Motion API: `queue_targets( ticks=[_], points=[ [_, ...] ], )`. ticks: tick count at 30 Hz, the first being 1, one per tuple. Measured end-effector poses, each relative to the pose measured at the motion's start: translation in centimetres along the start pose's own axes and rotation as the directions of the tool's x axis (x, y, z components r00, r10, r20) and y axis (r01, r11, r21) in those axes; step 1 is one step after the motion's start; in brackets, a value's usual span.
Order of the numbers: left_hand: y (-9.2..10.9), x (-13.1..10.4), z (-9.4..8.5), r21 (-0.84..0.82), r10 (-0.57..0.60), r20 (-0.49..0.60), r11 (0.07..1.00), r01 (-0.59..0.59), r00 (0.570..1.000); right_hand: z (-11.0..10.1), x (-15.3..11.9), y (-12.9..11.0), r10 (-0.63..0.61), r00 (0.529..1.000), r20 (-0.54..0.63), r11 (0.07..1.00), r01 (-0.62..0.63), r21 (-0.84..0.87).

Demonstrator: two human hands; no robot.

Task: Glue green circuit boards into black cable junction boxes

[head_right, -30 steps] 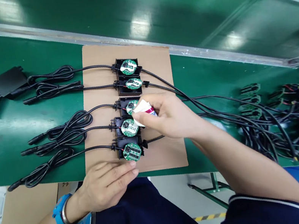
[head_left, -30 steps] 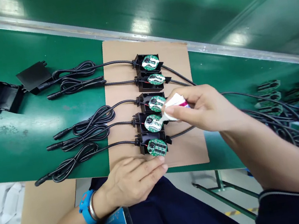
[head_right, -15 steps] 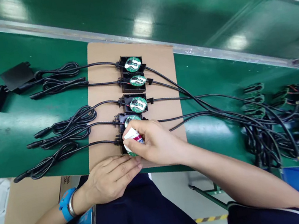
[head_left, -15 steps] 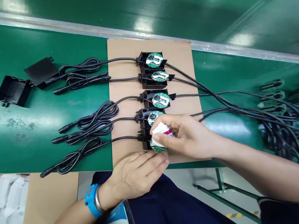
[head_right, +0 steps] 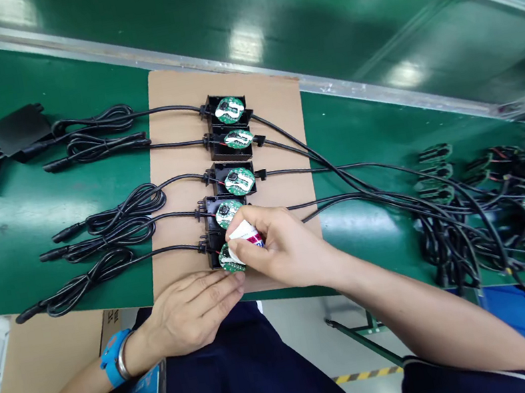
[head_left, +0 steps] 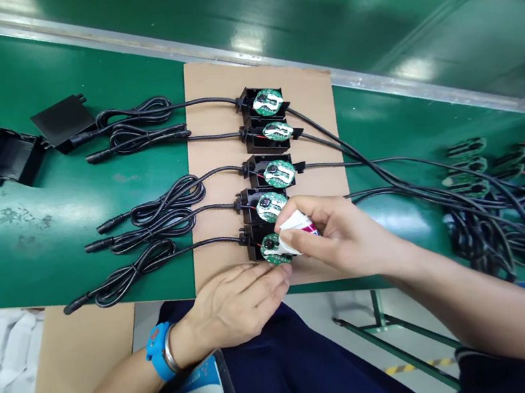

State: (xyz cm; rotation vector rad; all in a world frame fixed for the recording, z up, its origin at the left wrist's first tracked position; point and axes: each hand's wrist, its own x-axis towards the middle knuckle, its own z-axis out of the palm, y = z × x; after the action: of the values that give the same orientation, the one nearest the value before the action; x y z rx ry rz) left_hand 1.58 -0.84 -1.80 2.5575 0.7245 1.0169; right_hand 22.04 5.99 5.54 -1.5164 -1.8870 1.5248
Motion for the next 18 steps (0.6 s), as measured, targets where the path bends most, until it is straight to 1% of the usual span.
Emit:
queue_targets(
  ticks=[5,9,14,18],
  points=[
    [0.0,0.0,0.1,0.004,0.001,0.006,1.000,-0.001,1.000,-0.4,-0.8,-0.2,0.007,1.000,0.011,1.000,-0.007,-0.015],
    [0.0,-0.1,0.1,-0.007,0.004,0.015,1.000,-0.004,1.000,-0.7,-1.1,-0.2,-0.015,1.000,0.012,0.999,0.016,-0.044],
    [-0.1,0.1,0.0,-0.001,-0.003,-0.003,1.000,0.003,1.000,-1.2,-0.9,0.2,-0.039,0.998,-0.048,0.997,0.036,-0.062],
    [-0.1,0.4,-0.2,0.003,-0.003,-0.023,1.000,0.003,1.000,-1.2,-0.4,0.5,-0.052,0.998,-0.046,0.997,0.049,-0.053]
  ],
)
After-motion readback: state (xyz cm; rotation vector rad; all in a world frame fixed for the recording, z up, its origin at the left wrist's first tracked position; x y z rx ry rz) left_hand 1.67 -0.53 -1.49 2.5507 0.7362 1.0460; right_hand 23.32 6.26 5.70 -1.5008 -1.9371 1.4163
